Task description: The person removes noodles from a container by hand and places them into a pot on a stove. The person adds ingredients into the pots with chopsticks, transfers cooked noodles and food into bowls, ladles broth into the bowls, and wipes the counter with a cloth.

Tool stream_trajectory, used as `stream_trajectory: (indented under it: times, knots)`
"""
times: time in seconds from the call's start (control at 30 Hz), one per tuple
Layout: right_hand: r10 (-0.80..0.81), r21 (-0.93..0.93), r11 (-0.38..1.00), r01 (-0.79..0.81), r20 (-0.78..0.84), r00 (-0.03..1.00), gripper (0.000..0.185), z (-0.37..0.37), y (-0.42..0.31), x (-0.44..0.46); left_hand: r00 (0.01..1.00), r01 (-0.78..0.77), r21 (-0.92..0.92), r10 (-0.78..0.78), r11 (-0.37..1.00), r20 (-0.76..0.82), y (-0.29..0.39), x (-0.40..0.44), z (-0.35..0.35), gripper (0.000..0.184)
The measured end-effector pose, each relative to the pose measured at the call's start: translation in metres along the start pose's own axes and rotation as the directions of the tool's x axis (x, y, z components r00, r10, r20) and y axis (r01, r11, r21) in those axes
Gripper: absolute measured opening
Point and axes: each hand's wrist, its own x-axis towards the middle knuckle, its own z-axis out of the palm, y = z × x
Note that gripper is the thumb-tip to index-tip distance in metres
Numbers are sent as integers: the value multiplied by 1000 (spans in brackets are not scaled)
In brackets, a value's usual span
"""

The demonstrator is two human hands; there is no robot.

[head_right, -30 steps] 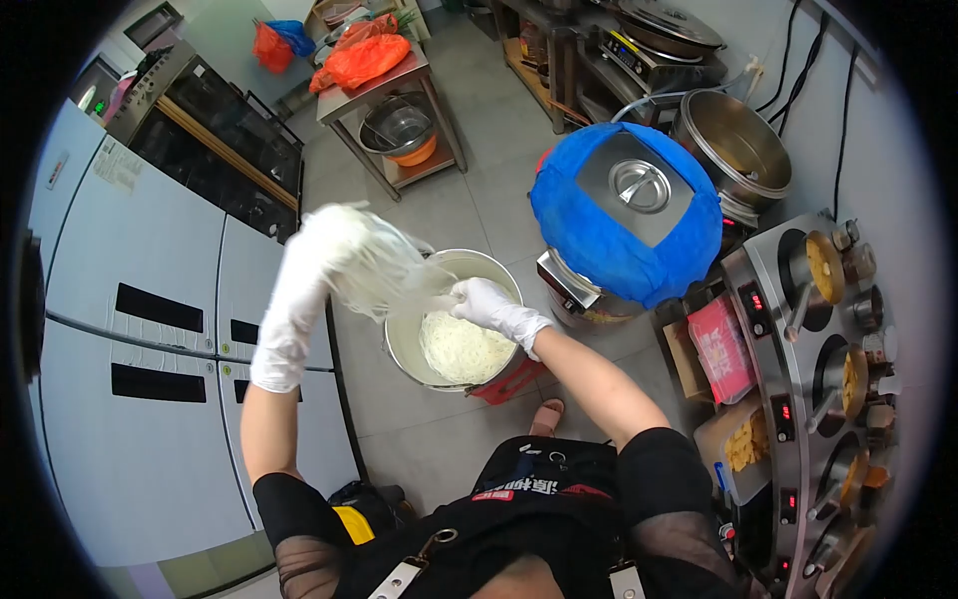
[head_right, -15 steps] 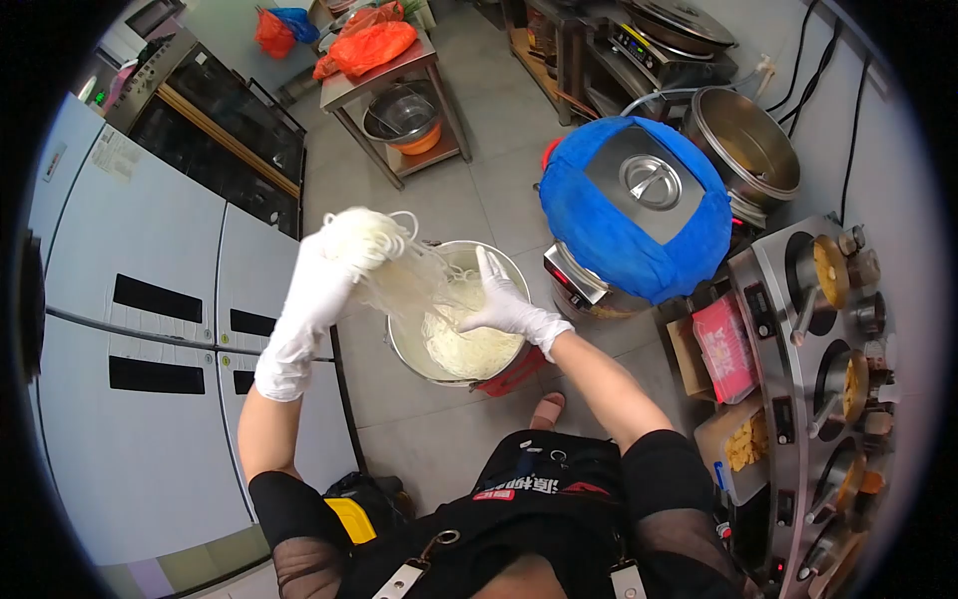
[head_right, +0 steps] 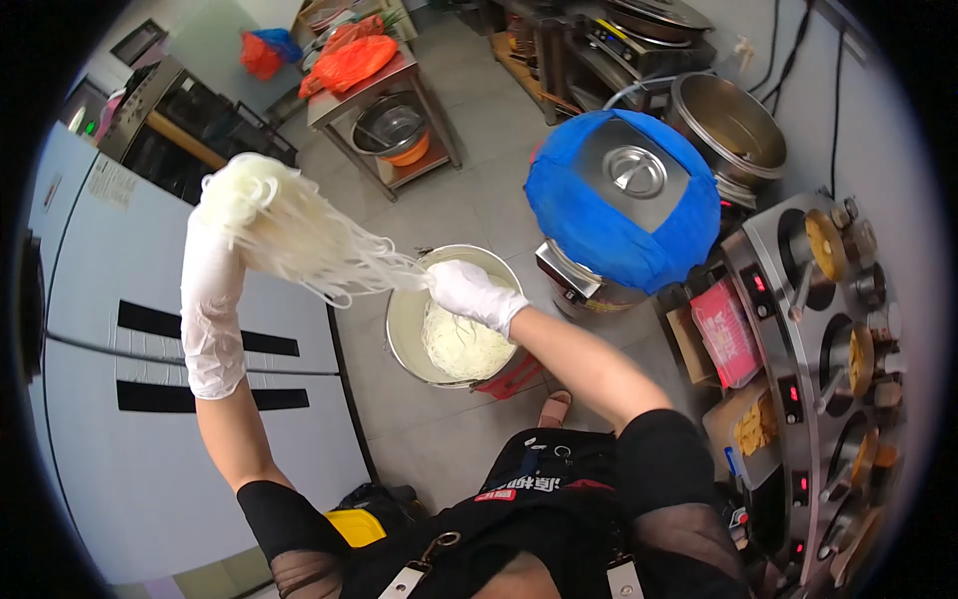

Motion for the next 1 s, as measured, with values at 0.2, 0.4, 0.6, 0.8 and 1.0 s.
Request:
stream_trajectory:
  times: [0.2,0.4,0.6,0.8,1.0]
  knots:
    - [102,552,799,-239,268,958,29,-114,-60,-14,973,55,72,-70,996,222,-26,-9,42,28]
    - [-174,409,893,187,-71,982,30,-209,-95,-77,915,28,-140,31,990,403,23,-12,116,30]
    - [-181,149,959,242,-338,924,23,-326,-124,-228,730,63,-319,175,946,661,145,-8,208,39]
    - [-48,136,982,134,-502,864,16,-394,-151,-431,536,132,-561,418,817,734,255,-76,299,41]
    - [-205,-108,979,174,-526,826,15,-435,-173,-655,354,207,-702,617,681,703,389,-142,447,44]
